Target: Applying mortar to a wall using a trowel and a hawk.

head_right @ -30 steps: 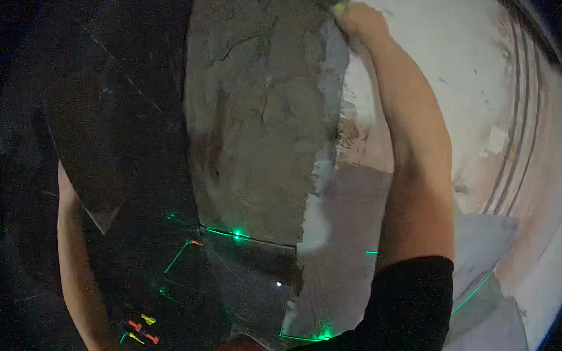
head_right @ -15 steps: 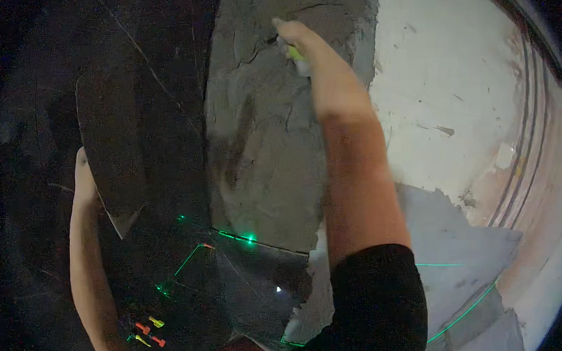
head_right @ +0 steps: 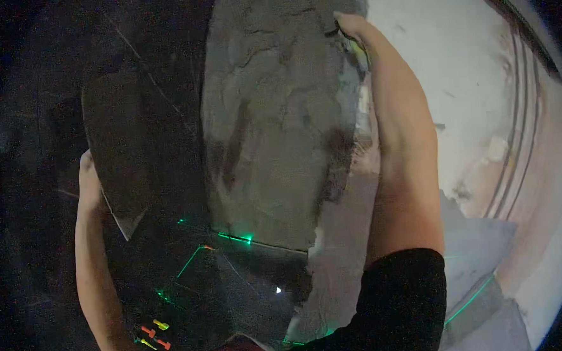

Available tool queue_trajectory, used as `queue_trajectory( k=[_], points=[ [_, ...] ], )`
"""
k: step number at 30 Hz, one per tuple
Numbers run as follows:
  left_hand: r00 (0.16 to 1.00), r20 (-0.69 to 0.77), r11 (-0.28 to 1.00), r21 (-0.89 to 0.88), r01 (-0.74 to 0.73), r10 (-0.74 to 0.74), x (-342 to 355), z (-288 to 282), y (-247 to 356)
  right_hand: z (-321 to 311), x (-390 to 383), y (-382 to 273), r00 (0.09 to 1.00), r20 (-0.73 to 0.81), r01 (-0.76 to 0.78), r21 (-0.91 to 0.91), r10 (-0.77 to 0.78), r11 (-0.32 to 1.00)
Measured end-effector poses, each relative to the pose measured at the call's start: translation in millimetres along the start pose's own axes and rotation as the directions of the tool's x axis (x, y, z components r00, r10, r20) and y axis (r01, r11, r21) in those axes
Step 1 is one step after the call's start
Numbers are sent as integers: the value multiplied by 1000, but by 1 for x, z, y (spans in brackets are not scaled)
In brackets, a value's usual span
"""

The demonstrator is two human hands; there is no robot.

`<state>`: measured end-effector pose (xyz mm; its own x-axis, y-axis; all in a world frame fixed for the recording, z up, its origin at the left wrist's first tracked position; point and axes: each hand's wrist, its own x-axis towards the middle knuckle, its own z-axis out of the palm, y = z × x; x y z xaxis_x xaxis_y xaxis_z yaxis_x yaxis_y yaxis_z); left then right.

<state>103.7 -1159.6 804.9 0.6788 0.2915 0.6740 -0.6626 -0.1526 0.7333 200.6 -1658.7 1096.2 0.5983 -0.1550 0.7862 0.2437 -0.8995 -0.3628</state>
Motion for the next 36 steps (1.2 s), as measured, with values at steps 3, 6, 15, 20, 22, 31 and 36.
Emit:
queue_trajectory(
  k=[3,6,15,20,22,31,36],
  points=[
    [997,49,997,-56,-49,52,6,-11,-7,-29,-60,16,983,178,-59,59,47,997],
    [997,65,995,-87,-38,44,5,-16,-14,-42,-92,41,917,332,-213,-63,222,975],
    [1000,-28,983,-185,0,-6,-12,-17,-10,31,-239,97,806,525,-180,-220,272,959],
    [957,-164,948,-249,196,-241,-86,17,-62,35,-212,154,951,185,308,-590,-246,746],
    [948,-17,880,-379,287,-316,-142,21,-114,54,-230,124,982,62,186,-526,-181,830],
    [440,597,-394,-790,471,-671,-421,85,-267,127,-384,199,920,377,80,-454,109,887],
    [445,646,-430,-755,495,-620,-515,92,-269,133,-426,211,992,111,-40,-192,62,981]
  ],
)
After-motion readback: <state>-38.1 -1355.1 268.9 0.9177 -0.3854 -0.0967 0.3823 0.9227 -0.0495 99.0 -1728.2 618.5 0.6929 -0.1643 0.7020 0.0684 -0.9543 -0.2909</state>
